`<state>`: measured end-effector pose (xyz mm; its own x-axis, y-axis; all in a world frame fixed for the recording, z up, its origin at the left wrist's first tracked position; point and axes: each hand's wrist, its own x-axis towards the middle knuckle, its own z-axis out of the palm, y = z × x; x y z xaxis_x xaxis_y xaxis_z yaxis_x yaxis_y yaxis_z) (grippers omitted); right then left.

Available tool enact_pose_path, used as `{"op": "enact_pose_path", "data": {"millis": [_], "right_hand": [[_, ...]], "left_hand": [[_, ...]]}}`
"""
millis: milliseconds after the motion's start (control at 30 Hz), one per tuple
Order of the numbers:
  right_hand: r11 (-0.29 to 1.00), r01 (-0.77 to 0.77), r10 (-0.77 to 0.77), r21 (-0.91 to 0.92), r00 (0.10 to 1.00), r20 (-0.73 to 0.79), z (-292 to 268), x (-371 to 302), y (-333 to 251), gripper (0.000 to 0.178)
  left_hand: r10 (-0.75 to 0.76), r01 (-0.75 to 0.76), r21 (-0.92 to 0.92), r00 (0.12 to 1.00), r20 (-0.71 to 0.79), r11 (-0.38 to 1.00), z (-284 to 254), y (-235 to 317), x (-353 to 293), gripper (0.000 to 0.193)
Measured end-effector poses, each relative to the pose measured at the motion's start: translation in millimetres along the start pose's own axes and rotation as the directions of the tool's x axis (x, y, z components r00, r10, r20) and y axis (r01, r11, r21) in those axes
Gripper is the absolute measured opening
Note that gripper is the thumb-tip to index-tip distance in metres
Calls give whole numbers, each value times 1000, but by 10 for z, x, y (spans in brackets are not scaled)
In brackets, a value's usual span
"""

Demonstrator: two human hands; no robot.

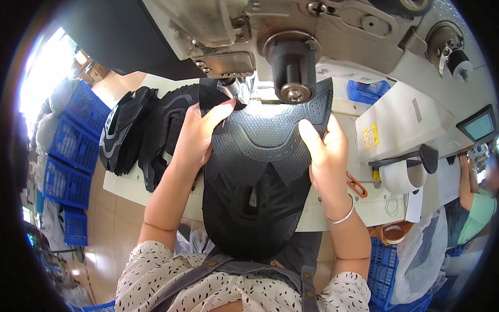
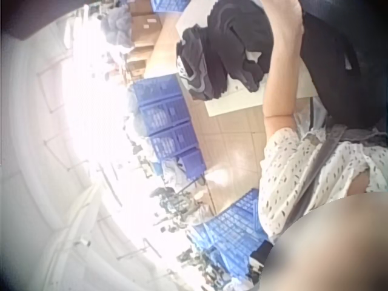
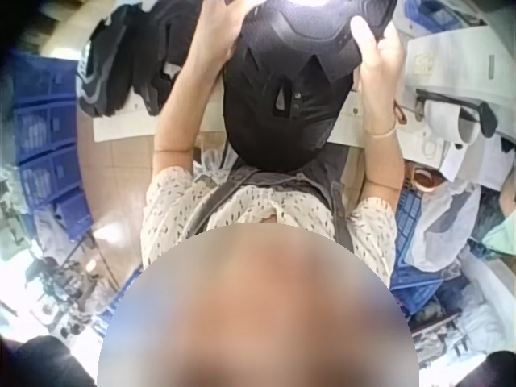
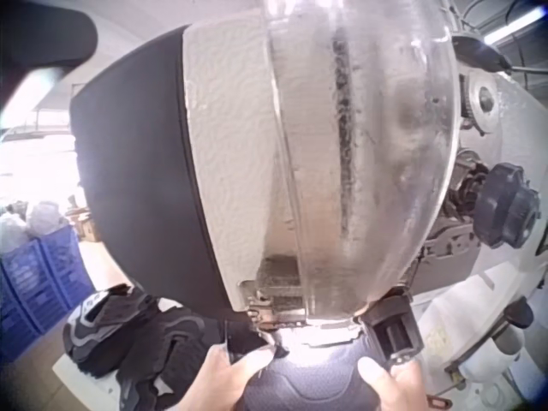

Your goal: Using a sewing machine to stitch together the components of a black mesh and leather shoe upper.

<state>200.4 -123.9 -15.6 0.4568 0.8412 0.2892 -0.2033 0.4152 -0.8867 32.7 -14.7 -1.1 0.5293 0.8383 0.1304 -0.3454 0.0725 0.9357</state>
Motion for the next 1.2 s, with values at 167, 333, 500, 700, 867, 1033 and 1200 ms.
{"op": "enact_pose_path", "data": {"millis": [167,333,500,700,867,1033,1200], "right_hand": [[999,32,-32,-25,999,9,106,-75,59,24],[992,-125,126,-25,992,22,141,-213,43,13],[984,-176,177,-31,983,40,218,-301,53,12],[968,-248,250,-34,964,86,314,-435,95,15],[963,-270,262,25,950,172,395,-516,91,18],[904,-277,382,-327,865,325,274,-640,-184,16],[855,351,-270,-382,930,250,43,-629,-357,13]], "left_hand": [[8,-9,32,1000,21,999,-48,37,101,20],[36,-35,10,998,-52,999,-7,9,-14,21],[-128,132,50,989,-70,990,-57,46,-217,20],[-104,99,-56,990,-96,993,135,-105,-609,19],[-5,10,-112,999,38,994,303,-191,-727,29],[-160,154,-71,983,-89,985,406,-172,-612,30],[-168,174,36,977,-133,984,396,-155,-572,22]]}}
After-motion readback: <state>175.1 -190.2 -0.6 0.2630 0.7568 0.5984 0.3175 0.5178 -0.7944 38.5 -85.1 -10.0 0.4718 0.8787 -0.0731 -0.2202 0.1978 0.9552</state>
